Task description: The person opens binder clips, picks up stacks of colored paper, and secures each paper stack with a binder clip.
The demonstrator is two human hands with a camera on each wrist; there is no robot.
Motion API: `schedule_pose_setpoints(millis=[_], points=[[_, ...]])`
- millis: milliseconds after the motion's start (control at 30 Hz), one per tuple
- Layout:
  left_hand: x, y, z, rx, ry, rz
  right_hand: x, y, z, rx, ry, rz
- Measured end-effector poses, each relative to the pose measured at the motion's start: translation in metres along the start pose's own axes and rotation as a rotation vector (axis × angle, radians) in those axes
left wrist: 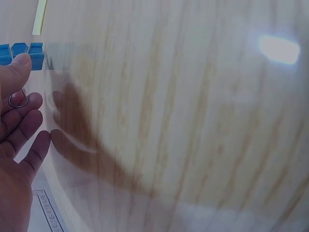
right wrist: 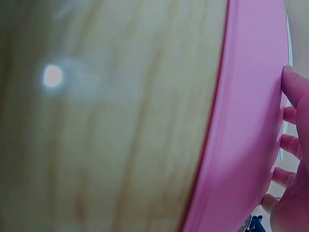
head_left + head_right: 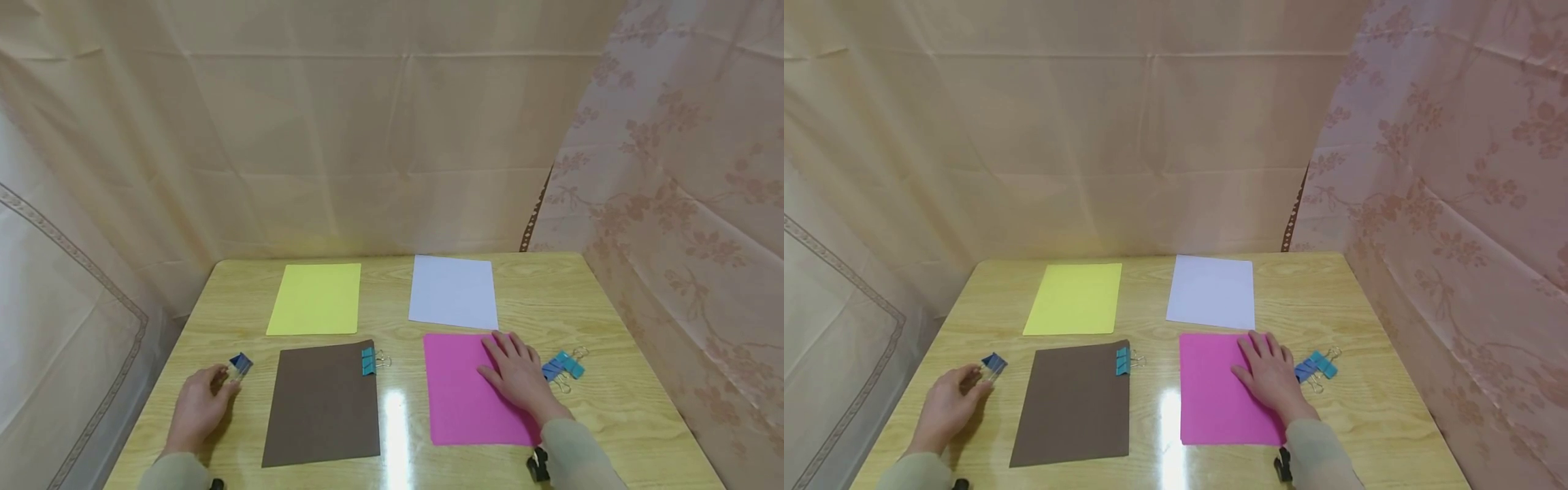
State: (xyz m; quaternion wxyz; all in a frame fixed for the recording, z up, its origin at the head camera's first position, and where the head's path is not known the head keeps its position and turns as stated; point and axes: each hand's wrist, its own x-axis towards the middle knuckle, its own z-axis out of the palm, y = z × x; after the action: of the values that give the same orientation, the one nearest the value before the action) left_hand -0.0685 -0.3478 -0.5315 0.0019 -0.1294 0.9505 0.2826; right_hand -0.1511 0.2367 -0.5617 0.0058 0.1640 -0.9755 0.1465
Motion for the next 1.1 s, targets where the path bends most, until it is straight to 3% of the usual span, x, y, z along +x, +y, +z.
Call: schedule_pose_setpoints(millis=[367, 667, 1100], points=[[-0.001, 0.005, 0.005, -0.007, 0.116, 0.058, 0.002, 0.000, 0.000, -0.007, -0.004, 0.001], [-0.003, 0.013, 0.005, -0.015, 0.259, 0.166, 0.002, 0.001, 0.000, -0.005, -0.008, 0.000], [0.001, 0.028, 0.007, -0.006, 0.338, 0.258, 0.000, -0.001, -0.002, 0.000, -0.019, 0.008]])
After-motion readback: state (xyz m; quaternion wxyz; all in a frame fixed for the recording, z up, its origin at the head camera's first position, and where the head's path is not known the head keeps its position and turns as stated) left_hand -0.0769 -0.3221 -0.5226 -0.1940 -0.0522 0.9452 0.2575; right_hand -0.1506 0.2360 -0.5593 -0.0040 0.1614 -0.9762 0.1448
